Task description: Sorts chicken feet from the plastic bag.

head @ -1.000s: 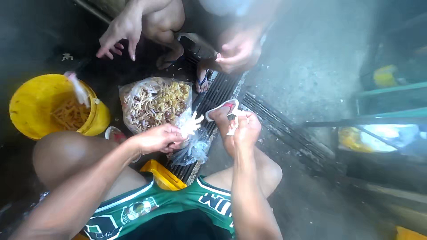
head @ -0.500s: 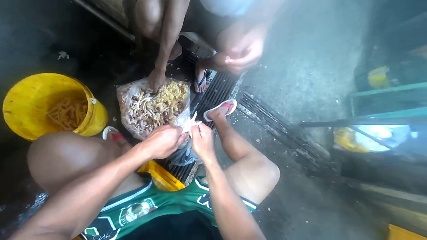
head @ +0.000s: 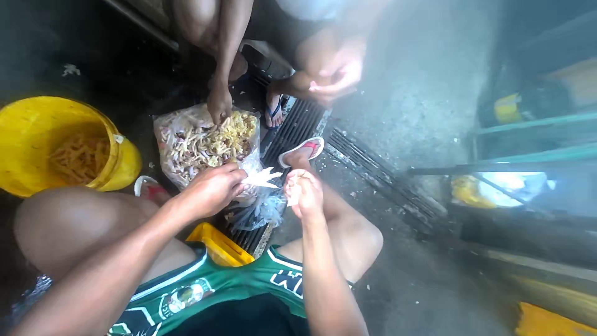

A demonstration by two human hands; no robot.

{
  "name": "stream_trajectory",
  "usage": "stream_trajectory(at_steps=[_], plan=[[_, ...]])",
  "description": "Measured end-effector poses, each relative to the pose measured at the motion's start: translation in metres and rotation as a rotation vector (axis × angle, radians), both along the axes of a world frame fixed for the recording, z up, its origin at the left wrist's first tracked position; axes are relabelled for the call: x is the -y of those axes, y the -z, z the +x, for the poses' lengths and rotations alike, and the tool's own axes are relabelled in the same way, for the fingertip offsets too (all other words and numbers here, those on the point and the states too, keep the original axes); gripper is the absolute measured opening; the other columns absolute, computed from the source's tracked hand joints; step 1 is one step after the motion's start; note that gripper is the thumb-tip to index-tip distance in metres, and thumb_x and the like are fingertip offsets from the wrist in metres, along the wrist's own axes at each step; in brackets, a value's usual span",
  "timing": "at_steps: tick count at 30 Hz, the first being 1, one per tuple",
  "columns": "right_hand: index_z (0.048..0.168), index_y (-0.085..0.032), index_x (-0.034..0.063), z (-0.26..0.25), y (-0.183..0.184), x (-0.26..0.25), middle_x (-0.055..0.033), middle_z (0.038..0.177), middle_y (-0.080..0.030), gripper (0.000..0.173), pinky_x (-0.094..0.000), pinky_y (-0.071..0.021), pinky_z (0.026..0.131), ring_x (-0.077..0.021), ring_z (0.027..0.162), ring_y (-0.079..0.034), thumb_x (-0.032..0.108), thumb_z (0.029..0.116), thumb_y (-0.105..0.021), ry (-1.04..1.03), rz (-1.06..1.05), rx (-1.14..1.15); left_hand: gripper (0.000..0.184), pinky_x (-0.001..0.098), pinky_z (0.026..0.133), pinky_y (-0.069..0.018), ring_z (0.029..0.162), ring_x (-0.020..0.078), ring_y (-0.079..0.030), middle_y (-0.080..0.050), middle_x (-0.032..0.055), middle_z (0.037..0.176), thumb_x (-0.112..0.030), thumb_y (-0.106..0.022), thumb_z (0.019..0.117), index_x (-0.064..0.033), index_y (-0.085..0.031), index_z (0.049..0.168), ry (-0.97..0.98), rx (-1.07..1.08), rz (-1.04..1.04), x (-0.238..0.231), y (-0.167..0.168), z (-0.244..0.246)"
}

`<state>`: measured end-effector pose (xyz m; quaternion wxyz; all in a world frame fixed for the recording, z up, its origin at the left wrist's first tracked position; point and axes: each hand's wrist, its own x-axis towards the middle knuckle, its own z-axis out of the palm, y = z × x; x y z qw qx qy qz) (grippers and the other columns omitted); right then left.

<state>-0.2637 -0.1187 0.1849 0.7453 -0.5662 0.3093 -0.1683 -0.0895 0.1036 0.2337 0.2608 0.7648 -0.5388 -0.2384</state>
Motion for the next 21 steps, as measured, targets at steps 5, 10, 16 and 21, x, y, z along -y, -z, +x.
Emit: stream_trajectory(at_steps=[5, 10, 16, 21], plan=[[0.092, -0.069, 0.0083, 0.011, -0.008, -0.041, 0.0024, 0.070, -0.061, 0.037, -0.0235, -0.0485, 0.053, -0.0054, 0.055, -0.053, 0.041, 0.1039, -0.056, -0.183, -0.057, 0.079, 0.019, 0.0401, 0.079, -0.0588, 0.087, 0.0165, -0.066, -0.065, 0.0021, 0.101, -0.030, -0.059, 0.1049, -0.0149, -0.071, 0.106, 0.039, -0.016, 0.025, 0.004, 0.001, 0.000], [0.079, -0.063, 0.0122, 0.017, -0.009, -0.020, 0.0034, 0.064, -0.055, 0.028, -0.0264, -0.0449, 0.049, -0.0075, 0.051, -0.049, 0.018, 0.0993, -0.045, 0.131, -0.154, -0.050, 0.028, 0.0382, 0.078, -0.0574, 0.085, 0.0145, -0.066, -0.065, -0.0003, 0.094, -0.036, -0.052, 0.1075, -0.0158, -0.069, 0.098, 0.116, -0.005, 0.031, 0.001, 0.006, -0.005], [0.083, -0.057, 0.0126, 0.001, -0.017, 0.010, 0.0027, 0.064, -0.054, 0.047, -0.0248, -0.0452, 0.047, -0.0079, 0.049, -0.049, 0.042, 0.1100, -0.031, -0.011, -0.062, -0.125, 0.022, 0.0393, 0.077, -0.0580, 0.085, 0.0157, -0.066, -0.065, 0.0002, 0.095, -0.032, -0.055, 0.1064, -0.0157, -0.068, 0.099, 0.094, 0.008, 0.030, -0.005, 0.002, -0.003], [0.092, -0.066, 0.0092, 0.005, -0.005, -0.043, 0.0009, 0.072, -0.060, 0.040, -0.0254, -0.0487, 0.052, -0.0074, 0.056, -0.053, 0.048, 0.1019, -0.059, -0.184, 0.002, 0.079, 0.028, 0.0381, 0.076, -0.0578, 0.083, 0.0146, -0.066, -0.065, -0.0009, 0.092, -0.038, -0.053, 0.1068, -0.0167, -0.069, 0.097, 0.100, 0.026, 0.012, 0.000, 0.001, -0.004]])
